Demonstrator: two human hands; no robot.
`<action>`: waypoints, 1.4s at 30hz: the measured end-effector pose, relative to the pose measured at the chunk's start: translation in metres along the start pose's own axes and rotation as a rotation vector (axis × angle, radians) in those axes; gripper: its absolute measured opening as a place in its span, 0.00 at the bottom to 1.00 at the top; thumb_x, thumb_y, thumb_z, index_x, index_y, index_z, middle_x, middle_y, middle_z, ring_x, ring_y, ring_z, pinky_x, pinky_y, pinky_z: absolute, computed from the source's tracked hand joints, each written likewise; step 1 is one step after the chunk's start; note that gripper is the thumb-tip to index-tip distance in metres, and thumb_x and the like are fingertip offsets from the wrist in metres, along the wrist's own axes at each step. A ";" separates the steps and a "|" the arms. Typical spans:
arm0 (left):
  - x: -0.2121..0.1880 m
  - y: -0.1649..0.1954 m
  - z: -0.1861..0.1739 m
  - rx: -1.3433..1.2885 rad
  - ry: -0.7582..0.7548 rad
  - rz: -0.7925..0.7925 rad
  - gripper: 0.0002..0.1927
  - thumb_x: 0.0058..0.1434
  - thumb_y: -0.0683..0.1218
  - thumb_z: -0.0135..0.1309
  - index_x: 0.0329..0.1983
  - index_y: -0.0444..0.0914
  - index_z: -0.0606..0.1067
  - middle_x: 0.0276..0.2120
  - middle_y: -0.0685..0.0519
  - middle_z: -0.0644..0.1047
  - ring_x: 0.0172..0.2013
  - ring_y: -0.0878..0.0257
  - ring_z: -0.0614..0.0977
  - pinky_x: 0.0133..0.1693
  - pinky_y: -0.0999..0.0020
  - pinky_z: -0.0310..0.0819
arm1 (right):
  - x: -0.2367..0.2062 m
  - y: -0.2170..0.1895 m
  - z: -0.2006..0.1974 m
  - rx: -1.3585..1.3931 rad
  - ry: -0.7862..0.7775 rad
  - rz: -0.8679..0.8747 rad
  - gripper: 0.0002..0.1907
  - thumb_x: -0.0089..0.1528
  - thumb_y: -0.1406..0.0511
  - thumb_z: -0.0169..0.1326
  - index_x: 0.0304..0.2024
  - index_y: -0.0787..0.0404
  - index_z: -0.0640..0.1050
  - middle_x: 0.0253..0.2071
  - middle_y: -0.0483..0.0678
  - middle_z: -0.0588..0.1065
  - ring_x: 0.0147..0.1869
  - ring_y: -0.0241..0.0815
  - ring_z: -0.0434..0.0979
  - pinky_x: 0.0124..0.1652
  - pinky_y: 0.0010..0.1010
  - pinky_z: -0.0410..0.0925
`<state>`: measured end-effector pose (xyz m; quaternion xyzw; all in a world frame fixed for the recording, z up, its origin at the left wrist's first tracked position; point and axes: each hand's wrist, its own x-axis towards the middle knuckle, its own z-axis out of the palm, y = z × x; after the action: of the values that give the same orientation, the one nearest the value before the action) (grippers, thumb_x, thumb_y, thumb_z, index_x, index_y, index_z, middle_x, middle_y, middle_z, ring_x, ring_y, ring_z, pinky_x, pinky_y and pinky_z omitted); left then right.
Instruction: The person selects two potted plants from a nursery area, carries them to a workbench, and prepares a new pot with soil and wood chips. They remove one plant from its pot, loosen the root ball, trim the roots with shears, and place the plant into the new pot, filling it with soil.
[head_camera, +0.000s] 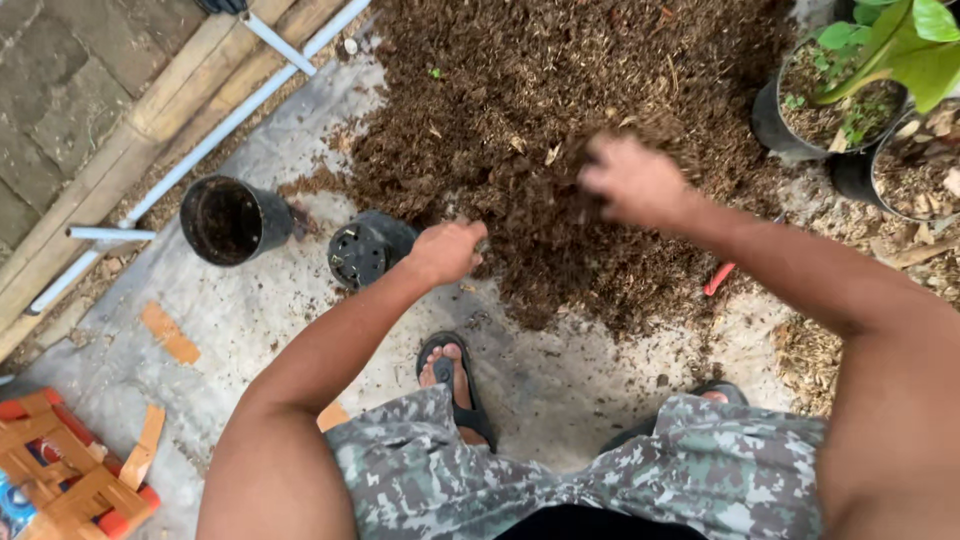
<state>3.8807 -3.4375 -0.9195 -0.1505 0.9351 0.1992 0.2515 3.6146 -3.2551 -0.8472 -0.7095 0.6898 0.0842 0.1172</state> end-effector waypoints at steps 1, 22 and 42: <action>-0.001 0.000 0.000 0.019 -0.009 0.032 0.22 0.58 0.49 0.61 0.54 0.38 0.72 0.50 0.41 0.77 0.51 0.44 0.79 0.48 0.49 0.76 | 0.004 0.018 -0.014 0.038 0.194 0.120 0.17 0.53 0.60 0.66 0.45 0.46 0.80 0.60 0.53 0.67 0.59 0.50 0.72 0.56 0.44 0.75; 0.008 0.005 -0.045 -0.090 0.150 0.159 0.13 0.64 0.49 0.57 0.47 0.38 0.76 0.49 0.45 0.79 0.51 0.46 0.80 0.52 0.51 0.74 | 0.028 0.010 -0.013 0.329 0.156 0.444 0.48 0.46 0.54 0.76 0.64 0.65 0.71 0.69 0.65 0.61 0.70 0.67 0.59 0.57 0.61 0.61; 0.127 0.070 -0.020 -0.352 0.402 0.702 0.05 0.68 0.46 0.55 0.37 0.42 0.78 0.33 0.53 0.80 0.33 0.62 0.82 0.38 0.64 0.82 | 0.005 0.034 0.002 0.461 -0.190 0.807 0.17 0.63 0.67 0.55 0.55 0.56 0.80 0.43 0.56 0.80 0.30 0.44 0.82 0.27 0.35 0.79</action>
<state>3.7405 -3.4079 -0.9503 0.0998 0.9118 0.3955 -0.0478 3.5814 -3.2600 -0.8523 -0.3295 0.8973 0.0322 0.2921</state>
